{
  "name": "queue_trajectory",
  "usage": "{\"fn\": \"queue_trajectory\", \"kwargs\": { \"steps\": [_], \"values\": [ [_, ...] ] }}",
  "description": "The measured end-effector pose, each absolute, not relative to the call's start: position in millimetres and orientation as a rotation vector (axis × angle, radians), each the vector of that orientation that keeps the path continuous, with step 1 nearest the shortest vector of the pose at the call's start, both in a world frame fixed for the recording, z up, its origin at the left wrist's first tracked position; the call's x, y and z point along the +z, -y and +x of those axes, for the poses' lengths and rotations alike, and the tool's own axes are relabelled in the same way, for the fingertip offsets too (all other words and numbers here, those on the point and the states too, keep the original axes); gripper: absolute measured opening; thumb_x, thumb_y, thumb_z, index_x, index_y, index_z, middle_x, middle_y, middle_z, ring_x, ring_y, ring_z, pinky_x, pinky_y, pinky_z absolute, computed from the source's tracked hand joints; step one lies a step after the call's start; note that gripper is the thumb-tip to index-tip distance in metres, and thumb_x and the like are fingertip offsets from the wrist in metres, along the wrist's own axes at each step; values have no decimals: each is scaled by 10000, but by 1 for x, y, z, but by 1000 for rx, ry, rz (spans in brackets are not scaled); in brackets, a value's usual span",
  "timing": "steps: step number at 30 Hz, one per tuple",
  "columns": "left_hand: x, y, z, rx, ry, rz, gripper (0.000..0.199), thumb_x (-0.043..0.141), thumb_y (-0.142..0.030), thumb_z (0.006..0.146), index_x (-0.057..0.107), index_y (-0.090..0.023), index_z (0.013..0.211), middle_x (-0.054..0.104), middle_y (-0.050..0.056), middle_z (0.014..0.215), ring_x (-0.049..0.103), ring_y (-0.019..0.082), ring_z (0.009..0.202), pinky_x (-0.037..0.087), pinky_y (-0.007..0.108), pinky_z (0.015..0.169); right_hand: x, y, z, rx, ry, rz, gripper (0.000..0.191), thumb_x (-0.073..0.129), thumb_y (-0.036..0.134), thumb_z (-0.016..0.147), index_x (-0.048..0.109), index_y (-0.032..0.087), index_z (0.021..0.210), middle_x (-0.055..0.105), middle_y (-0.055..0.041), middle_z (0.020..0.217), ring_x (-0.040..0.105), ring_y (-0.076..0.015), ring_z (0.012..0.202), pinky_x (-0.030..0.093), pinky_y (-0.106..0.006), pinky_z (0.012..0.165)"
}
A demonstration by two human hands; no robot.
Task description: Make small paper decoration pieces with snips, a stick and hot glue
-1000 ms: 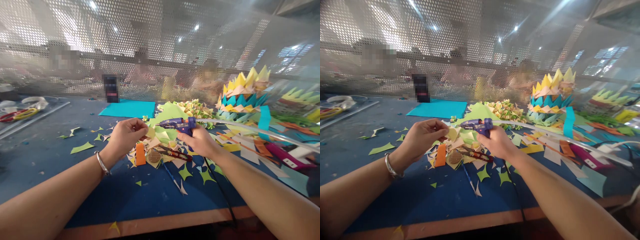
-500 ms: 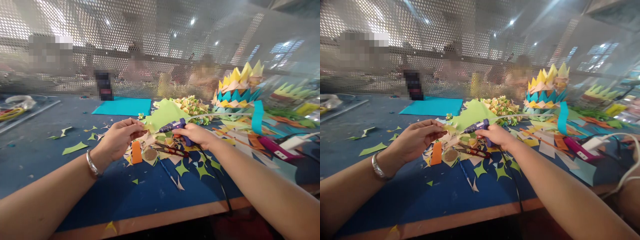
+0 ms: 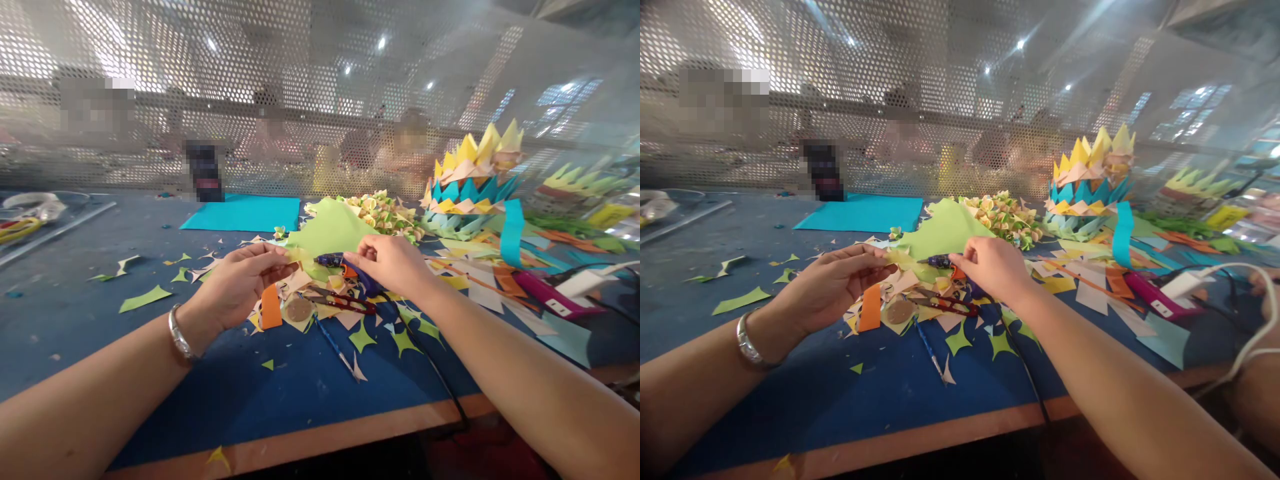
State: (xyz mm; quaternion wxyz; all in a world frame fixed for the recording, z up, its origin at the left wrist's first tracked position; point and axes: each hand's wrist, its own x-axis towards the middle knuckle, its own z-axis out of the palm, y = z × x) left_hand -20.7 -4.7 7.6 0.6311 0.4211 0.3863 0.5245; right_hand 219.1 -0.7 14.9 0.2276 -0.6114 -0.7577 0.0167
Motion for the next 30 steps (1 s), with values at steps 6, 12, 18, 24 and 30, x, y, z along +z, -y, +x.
{"fn": "queue_trajectory", "kwargs": {
  "steps": [6, 12, 18, 24, 30],
  "values": [
    [3, 10, -13, 1132, -856, 961, 75, 726, -150, 739, 692, -121, 679, 689, 45, 773, 668, 136, 763, 547, 232, 808, 8, 16, 196, 274, 2244, -1143, 336, 612, 487, 867, 637, 155, 910, 634, -43, 842, 531, -109, 616, 384, -253, 588],
    [3, 14, -8, 1070, -827, 972, 73, 716, -153, 747, 702, -118, 685, 693, 50, 820, 670, 153, 816, 545, 251, 841, 6, 21, 189, 252, 2263, -1030, 240, 515, 310, 944, 612, 145, 799, 564, -11, 723, 471, -86, 567, 343, -243, 562],
    [4, 17, -10, 951, -854, 1026, 59, 728, -177, 754, 688, -135, 742, 710, 43, 810, 685, 152, 764, 543, 239, 737, 6, 21, 189, 229, 2258, -982, 268, 498, 266, 951, 571, 150, 720, 518, 5, 670, 443, -81, 569, 326, -240, 565],
    [5, 18, -9, 925, -928, 1118, 127, 758, -176, 716, 695, -150, 822, 692, 31, 800, 647, 128, 716, 521, 237, 689, 6, 22, 190, 275, 2295, -972, 236, 493, 243, 945, 569, 158, 738, 536, 0, 693, 459, -93, 613, 334, -241, 592],
    [4, 17, -11, 880, -936, 1232, 126, 768, -237, 700, 668, -160, 694, 641, 20, 645, 608, 126, 609, 488, 244, 593, 8, 23, 189, 440, 2287, -994, 209, 485, 241, 941, 585, 167, 773, 545, -5, 717, 481, -102, 638, 349, -241, 602]
  ]
}}
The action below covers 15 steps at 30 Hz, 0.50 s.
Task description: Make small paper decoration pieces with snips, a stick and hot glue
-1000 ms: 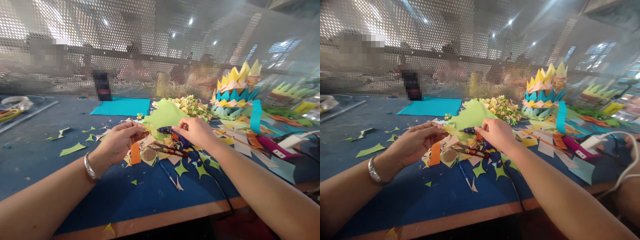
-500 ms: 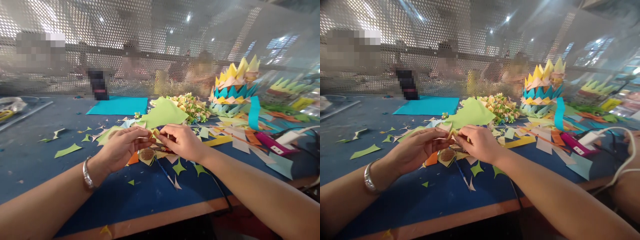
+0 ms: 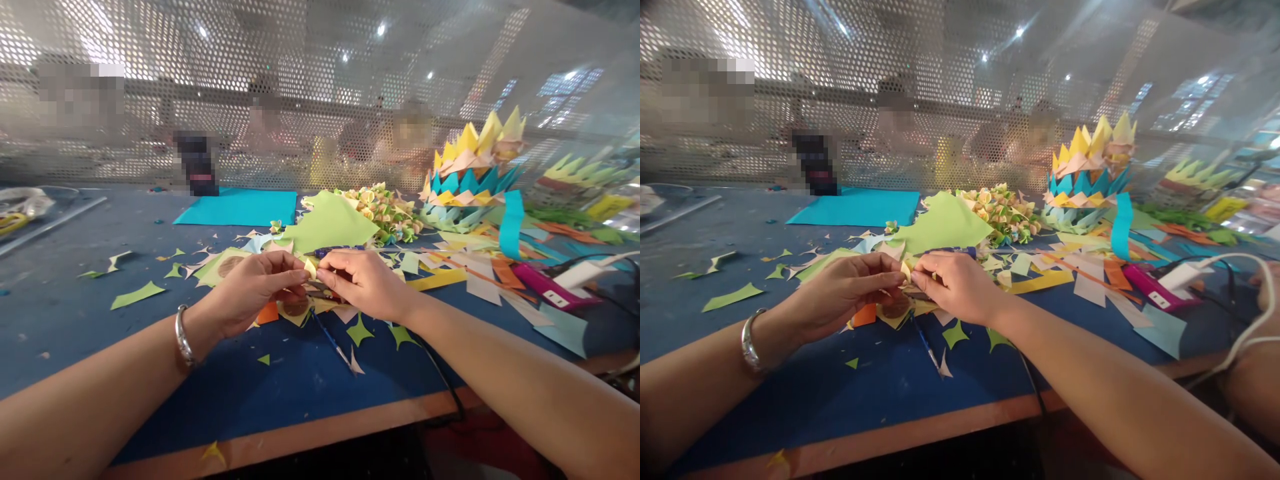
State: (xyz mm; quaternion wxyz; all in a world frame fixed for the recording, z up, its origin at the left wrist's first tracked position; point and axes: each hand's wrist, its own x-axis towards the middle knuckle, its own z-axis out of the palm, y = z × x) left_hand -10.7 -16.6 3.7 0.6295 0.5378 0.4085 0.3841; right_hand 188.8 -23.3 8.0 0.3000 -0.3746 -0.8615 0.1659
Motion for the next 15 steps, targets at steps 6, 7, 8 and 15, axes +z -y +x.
{"fn": "queue_trajectory", "kwargs": {
  "steps": [6, 7, 8, 15],
  "values": [
    [1, 15, -11, 924, -968, 1353, 140, 756, -261, 709, 646, -174, 701, 635, 8, 638, 599, 121, 585, 482, 245, 581, 6, 25, 189, 654, 2213, -1018, 291, 481, 374, 960, 591, 163, 793, 525, 11, 659, 460, -88, 572, 334, -241, 559],
    [1, 15, -10, 928, -965, 1368, 148, 759, -266, 708, 643, -174, 701, 633, 7, 638, 598, 122, 581, 483, 248, 580, 6, 25, 189, 670, 2204, -1017, 286, 495, 385, 953, 589, 163, 799, 524, 15, 660, 452, -84, 560, 327, -240, 548],
    [1, 16, -10, 928, -957, 1380, 155, 762, -270, 707, 640, -174, 700, 632, 6, 635, 597, 124, 576, 482, 251, 575, 5, 24, 189, 676, 2198, -1016, 275, 510, 384, 944, 585, 163, 798, 521, 18, 662, 445, -80, 552, 320, -238, 538],
    [2, 18, -9, 904, -937, 1387, 162, 740, -312, 736, 661, -177, 693, 640, 28, 630, 597, 134, 563, 471, 256, 554, 5, 24, 189, 667, 2208, -1028, 236, 519, 320, 940, 557, 164, 767, 486, 31, 621, 402, -80, 542, 296, -243, 528]
  ]
}}
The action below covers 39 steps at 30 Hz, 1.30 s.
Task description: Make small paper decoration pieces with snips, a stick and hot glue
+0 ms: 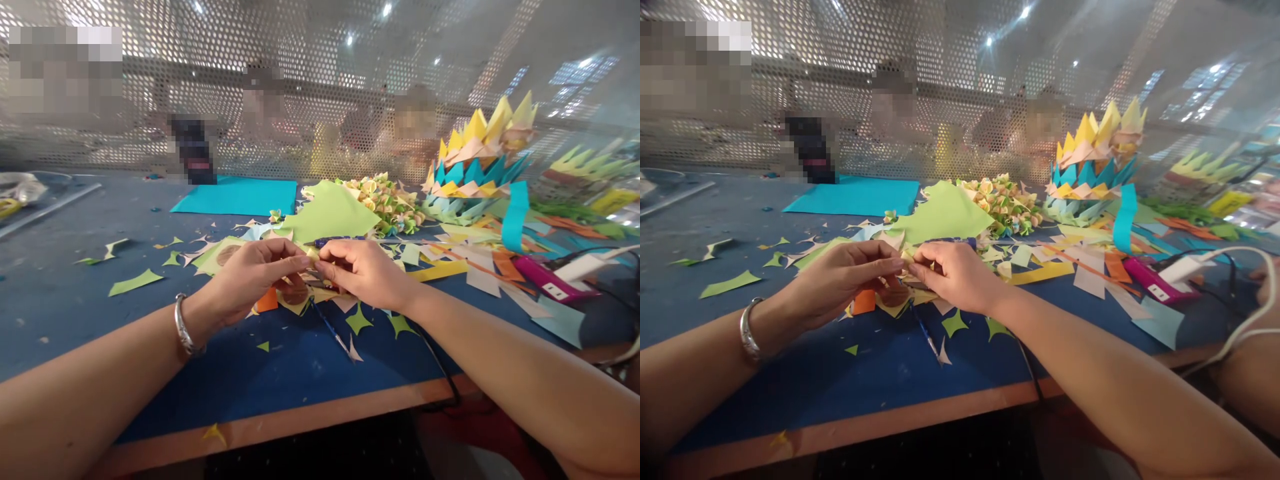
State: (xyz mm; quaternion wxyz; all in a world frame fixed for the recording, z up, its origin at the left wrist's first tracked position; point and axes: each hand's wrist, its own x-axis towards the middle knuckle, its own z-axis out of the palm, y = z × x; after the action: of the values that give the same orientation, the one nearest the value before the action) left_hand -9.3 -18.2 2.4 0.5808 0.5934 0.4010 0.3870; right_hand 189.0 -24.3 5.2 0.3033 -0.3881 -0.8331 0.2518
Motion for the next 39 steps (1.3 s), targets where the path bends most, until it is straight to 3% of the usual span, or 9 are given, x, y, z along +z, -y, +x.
{"fn": "queue_trajectory", "kwargs": {
  "steps": [8, 17, 23, 31, 35, 39],
  "values": [
    [3, 16, -9, 990, -980, 1531, 115, 737, -259, 710, 674, -185, 647, 592, -3, 594, 523, 112, 534, 424, 239, 532, 5, 24, 188, 674, 2226, -1026, 233, 504, 319, 951, 533, 174, 771, 483, 30, 622, 411, -83, 546, 301, -241, 530],
    [10, 19, -12, 946, -1108, 1796, 182, 699, -351, 774, 676, -201, 672, 598, 1, 590, 516, 122, 524, 381, 235, 505, 8, 26, 189, 651, 2238, -1064, 256, 492, 339, 961, 493, 185, 757, 455, 47, 584, 403, -81, 527, 306, -239, 537],
    [13, 18, -17, 890, -1190, 1919, 211, 676, -382, 789, 686, -196, 690, 586, 0, 574, 499, 134, 541, 341, 241, 504, 10, 23, 194, 653, 2323, -1069, 283, 512, 404, 946, 570, 171, 795, 511, 31, 629, 425, -86, 540, 295, -240, 536],
    [17, 13, -23, 849, -1224, 1913, 259, 627, -414, 803, 668, -203, 658, 562, -4, 563, 464, 129, 522, 326, 244, 495, 19, 20, 202, 383, 2701, -1230, 71, 573, 162, 855, 633, 164, 818, 652, -41, 808, 533, -129, 672, 333, -258, 600],
    [19, 10, -28, 611, -1193, 2031, 280, 623, -438, 789, 683, -216, 629, 554, -12, 542, 435, 125, 496, 294, 249, 484, 22, 22, 205, 393, 2732, -1297, 62, 574, 159, 828, 636, 169, 826, 656, -35, 821, 535, -125, 652, 338, -251, 577],
    [20, 9, -32, 422, -1160, 2079, 204, 714, -373, 682, 681, -239, 531, 511, -41, 446, 395, 109, 434, 270, 244, 468, 24, 23, 206, 365, 2755, -1331, 72, 563, 145, 790, 627, 175, 806, 648, -28, 808, 524, -125, 632, 324, -254, 554]
  ]
}}
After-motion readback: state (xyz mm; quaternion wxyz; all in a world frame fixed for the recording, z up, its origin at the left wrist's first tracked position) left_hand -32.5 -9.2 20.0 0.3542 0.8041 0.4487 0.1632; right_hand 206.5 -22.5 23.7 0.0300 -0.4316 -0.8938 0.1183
